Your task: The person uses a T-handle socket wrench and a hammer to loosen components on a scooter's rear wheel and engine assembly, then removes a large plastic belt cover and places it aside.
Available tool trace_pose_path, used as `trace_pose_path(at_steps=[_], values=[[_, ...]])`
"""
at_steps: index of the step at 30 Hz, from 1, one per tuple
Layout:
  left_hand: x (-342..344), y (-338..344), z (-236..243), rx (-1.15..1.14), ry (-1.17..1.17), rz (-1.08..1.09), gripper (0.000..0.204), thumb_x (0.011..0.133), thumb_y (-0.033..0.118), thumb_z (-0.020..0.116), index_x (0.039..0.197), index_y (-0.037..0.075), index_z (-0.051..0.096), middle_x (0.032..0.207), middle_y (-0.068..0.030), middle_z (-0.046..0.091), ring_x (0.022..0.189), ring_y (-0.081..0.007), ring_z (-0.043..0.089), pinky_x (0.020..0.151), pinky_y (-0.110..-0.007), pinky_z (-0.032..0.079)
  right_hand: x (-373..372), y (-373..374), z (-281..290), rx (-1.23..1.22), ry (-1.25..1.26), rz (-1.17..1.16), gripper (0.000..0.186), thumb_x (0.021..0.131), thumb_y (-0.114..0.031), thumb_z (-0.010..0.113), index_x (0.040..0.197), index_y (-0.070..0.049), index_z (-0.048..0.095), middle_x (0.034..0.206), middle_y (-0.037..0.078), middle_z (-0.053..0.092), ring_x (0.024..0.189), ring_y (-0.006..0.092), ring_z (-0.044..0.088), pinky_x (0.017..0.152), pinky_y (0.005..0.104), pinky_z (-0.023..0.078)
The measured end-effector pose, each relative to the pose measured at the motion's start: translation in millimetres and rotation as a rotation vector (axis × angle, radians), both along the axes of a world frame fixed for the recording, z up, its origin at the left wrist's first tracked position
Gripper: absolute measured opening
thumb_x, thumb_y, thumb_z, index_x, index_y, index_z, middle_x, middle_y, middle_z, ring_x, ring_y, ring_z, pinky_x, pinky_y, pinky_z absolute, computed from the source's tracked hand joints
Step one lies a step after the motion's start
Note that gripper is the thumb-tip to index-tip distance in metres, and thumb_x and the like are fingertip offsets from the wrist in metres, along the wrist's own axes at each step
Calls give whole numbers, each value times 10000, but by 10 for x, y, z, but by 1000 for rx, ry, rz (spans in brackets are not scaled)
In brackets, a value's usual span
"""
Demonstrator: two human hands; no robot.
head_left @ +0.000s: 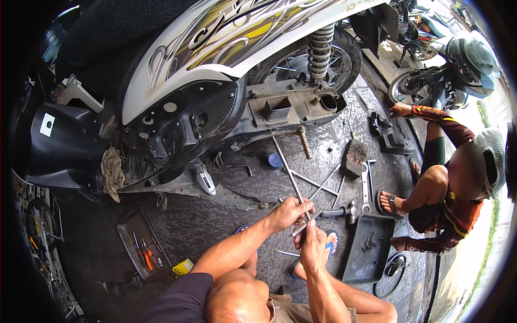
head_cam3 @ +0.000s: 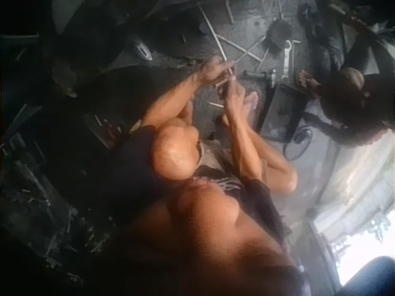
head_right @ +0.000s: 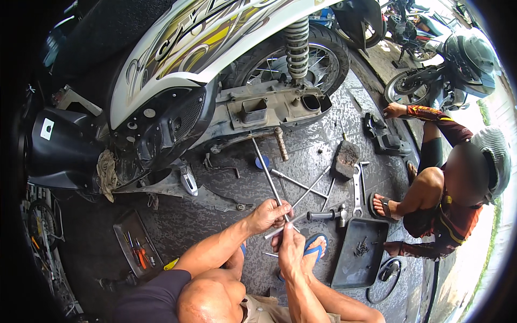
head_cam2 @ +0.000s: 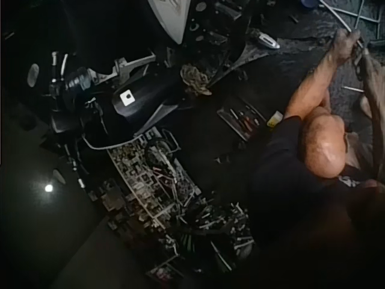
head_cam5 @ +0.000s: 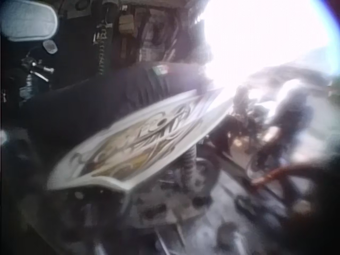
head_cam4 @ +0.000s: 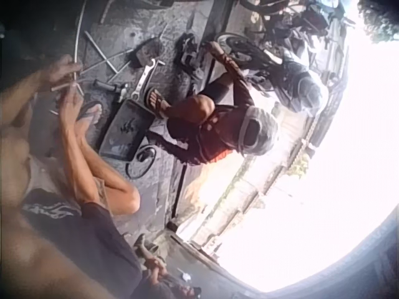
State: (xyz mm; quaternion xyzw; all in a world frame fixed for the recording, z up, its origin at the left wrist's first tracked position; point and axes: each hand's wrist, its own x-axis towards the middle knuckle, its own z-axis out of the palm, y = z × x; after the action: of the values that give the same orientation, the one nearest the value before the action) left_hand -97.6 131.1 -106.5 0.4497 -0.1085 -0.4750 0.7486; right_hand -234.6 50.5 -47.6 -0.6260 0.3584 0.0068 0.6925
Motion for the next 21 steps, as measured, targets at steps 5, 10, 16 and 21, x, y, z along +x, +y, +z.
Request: trace_pose_path(at_steps=[5,10,16,21], values=[[-29,67,-27,-59,93,-72,328,1027,342,554,902,48,631,568,82,347,498,-37,313,489,-219,315,-24,-174,2,-444,-305,-99,319,1001,-110,508,1268,10,634,637,21,574,573,83,506,545,255,426],[-2,33,-40,-44,-24,3,340,1032,346,541,895,48,632,566,78,363,493,-40,337,490,-220,312,-163,-216,-319,-1006,-342,506,316,939,-45,521,1228,-35,649,727,136,651,557,246,562,595,345,478],[63,7,-69,-103,49,128,343,1004,367,591,876,52,631,542,78,377,468,-41,345,470,-232,298,-375,114,-691,-386,243,947,309,865,-268,553,998,-78,756,859,176,714,831,265,670,736,414,529],[136,37,-64,-82,42,205,302,970,339,658,862,58,632,569,68,415,481,-42,378,479,-223,322,-403,131,-777,-492,368,720,312,851,-204,495,964,-78,757,866,211,717,851,357,707,810,424,539]])
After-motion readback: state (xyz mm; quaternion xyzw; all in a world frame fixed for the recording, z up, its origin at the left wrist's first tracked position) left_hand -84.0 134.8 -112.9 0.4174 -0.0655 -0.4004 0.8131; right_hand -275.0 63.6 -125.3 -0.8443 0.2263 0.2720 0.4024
